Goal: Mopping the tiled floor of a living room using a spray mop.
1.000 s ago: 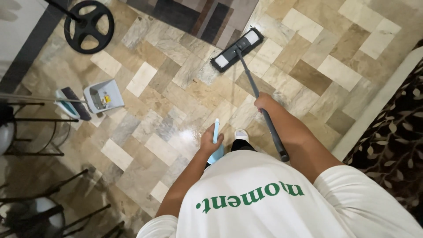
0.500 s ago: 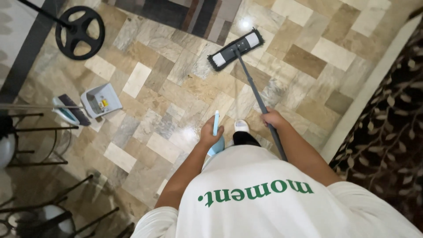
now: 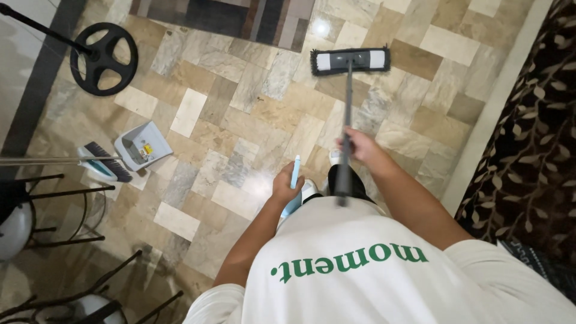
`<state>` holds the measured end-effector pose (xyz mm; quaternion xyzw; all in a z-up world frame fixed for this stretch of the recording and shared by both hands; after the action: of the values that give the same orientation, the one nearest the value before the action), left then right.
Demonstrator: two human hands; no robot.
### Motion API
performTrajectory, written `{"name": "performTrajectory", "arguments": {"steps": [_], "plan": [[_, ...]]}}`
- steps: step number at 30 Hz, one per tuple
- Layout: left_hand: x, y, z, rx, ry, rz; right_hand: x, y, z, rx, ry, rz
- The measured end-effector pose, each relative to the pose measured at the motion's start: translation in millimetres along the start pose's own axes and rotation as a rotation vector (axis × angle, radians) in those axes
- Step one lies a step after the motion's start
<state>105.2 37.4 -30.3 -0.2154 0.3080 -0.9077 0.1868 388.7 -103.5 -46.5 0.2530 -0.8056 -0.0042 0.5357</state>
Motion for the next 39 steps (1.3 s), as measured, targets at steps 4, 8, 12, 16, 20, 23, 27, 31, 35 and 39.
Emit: {"name": "performTrajectory", "arguments": {"steps": [4,8,12,16,20,23,27,31,35,39], "plan": [[8,-15,-9,-0.023,0.02,0.007,57,63,43,-0.082,0.093,-0.062],[5,-24,-20,0.024,0.023,0.035,62,77,67,-0.246,0.213,-0.048],[-10,-22,-37,0.031,0.09,0.059,46,76,53,-0.327,0.225,-0.111],[-17,-30,-22,0.055,0.105,0.055,-8,78,54,-0.327,0.099,-0.114],[-39,-36,-19,0.087,0.14,0.059,-38,92,25,-0.389,0.249,-0.158],[-60,-35,-25,0.123,0.121,0.048,-25,111,-10,-0.297,0.225,-0.114],[-101,-49,-19,0.094,0.085,0.031,-76,127,-55,-0.26,0.172,-0.081],[-147,-77,-2,0.043,0.078,0.02,-88,141,-113,-0.181,0.159,-0.064],[-201,-106,17,0.038,0.066,0.067,-180,110,-160,-0.136,0.111,-0.014],[-239,-127,38,0.048,0.04,0.093,-261,68,-220,-0.013,-0.013,-0.032]]}}
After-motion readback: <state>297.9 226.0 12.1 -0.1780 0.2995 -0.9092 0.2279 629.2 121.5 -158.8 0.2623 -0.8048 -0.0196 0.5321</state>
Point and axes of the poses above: each hand's wrist, its own x-axis away from the middle knuckle, its own y-axis out of the palm, z = x × y, the point moved 2 cm from there along -x, towards the middle knuckle, and after that the axes turned 3 degrees about -z, right-handed, at the moved point
